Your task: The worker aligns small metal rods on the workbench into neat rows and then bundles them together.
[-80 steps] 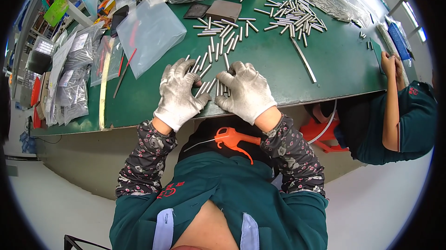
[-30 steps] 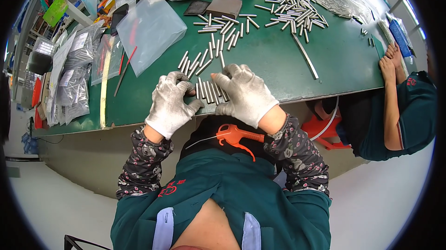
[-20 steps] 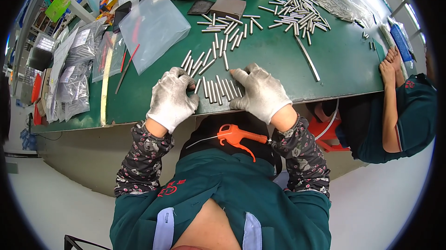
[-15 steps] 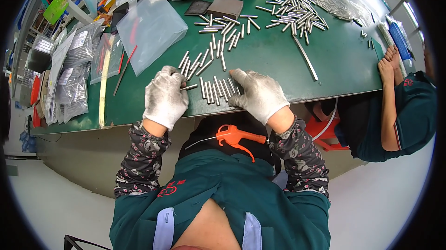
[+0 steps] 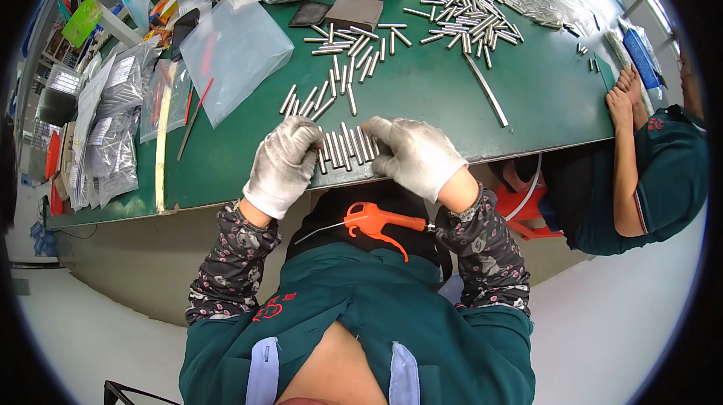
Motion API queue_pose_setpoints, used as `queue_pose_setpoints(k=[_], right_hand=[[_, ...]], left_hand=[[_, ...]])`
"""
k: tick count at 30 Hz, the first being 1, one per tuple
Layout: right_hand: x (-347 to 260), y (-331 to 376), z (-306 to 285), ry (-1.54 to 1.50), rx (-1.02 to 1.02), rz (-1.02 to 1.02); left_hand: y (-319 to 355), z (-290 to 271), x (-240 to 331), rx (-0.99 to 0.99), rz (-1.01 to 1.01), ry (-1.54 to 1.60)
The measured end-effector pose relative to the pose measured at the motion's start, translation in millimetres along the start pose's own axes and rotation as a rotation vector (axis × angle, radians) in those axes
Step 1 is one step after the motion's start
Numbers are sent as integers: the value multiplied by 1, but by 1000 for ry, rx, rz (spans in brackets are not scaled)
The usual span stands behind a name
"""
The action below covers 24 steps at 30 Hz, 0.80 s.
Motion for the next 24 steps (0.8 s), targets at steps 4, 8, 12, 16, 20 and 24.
queue_pose_setpoints(k=[4, 8, 12, 16, 20, 24], right_hand=[[-8, -3, -2, 144, 88, -84], [-19, -12, -2, 267, 8, -52], [-13, -9, 7, 264, 62, -68], [-21, -1, 6, 233, 78, -56], [-25, 0, 14, 248, 134, -78], [-29, 4, 14, 228, 162, -70]], left_hand=[[-2, -4, 5, -136, -217, 171], [-20, -6, 20, -411, -221, 24], [-14, -6, 15, -456, -239, 111], [-6, -10, 16, -290, -224, 134], [-2, -9, 15, -273, -241, 89], [-2, -13, 16, -293, -245, 82]])
Point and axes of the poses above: each hand's wrist, its own y-axis away from the middle knuckle, its own z-axis out of the palm, x = y × z, the point moved 1 cm from there along -y, towards the middle knuckle, and after that the axes turned 13 degrees about z, right-handed, at the moved point
